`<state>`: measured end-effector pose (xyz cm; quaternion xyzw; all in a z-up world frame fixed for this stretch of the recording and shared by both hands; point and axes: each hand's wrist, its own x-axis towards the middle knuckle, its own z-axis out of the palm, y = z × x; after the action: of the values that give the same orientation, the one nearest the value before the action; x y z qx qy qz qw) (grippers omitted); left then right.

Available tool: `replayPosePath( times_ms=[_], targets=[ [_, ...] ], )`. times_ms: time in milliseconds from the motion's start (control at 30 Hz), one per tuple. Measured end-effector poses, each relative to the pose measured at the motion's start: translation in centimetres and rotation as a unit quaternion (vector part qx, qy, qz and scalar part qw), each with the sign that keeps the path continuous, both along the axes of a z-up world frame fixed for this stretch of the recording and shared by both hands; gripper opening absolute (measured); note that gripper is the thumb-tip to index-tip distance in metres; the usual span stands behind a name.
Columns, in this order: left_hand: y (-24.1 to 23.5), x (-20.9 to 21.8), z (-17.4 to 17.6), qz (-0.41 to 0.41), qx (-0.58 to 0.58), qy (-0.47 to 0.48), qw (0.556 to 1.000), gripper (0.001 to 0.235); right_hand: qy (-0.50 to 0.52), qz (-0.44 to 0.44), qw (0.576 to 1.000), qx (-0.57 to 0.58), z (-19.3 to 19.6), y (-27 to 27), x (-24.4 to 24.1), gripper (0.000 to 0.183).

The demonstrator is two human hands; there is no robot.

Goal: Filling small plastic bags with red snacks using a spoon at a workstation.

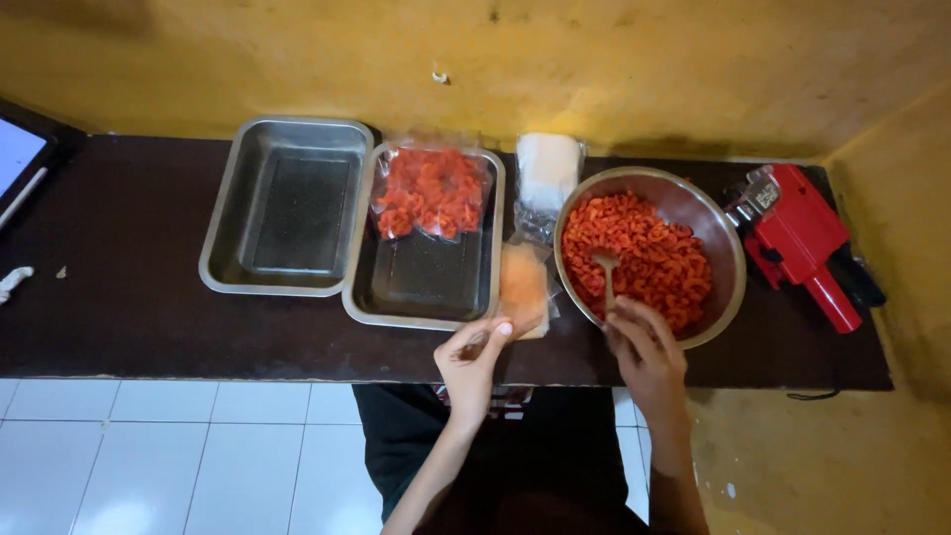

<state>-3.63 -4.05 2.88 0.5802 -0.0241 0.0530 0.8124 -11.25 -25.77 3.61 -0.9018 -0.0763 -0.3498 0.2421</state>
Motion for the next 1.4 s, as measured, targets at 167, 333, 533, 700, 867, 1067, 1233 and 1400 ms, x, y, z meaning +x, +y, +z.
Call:
replayPosePath(
  times_ms=[167,333,533,700,867,1067,1233,1400],
  targets=[
    [-0.1,0.2,1.5,0.031,0.054,-0.022,0.998,0.012,-0.231,-0.038,0.967,0.096,-1.6,-1.5,1.8,0.004],
    [0.0,0.1,1.1,0.031,0.05,-0.099,0.993,0.006,-0.34,-0.047,0.902,0.263,3.4,2.7,1.1,0.019],
    [0.0,0.3,1.7,0.041,0.083,-0.174,0.98,0.006,-0.332,-0.032,0.898,0.287,4.6,4.4,1.0,0.02],
    [0.1,0.4,1.4,0.054,0.114,-0.203,0.971,0.005,-0.326,0.011,0.906,0.268,3.6,3.7,0.8,0.019],
    [0.2,0.5,1.6,0.057,0.122,-0.228,0.964,0.006,-0.303,0.017,0.919,0.25,4.7,4.2,0.6,0.017],
    [0.0,1.0,1.8,0.033,0.14,-0.254,0.956,0.011,-0.248,0.086,0.921,0.288,5.1,4.0,1.2,0.02],
    [-0.5,0.4,0.9,-0.046,0.166,-0.201,0.964,0.015,-0.144,0.079,0.934,0.316,5.6,5.7,1.9,0.035],
    [-0.5,1.2,-1.4,0.006,0.263,-0.356,0.897,0.022,-0.156,0.087,0.884,0.431,-0.4,4.8,1.5,0.018]
  ],
)
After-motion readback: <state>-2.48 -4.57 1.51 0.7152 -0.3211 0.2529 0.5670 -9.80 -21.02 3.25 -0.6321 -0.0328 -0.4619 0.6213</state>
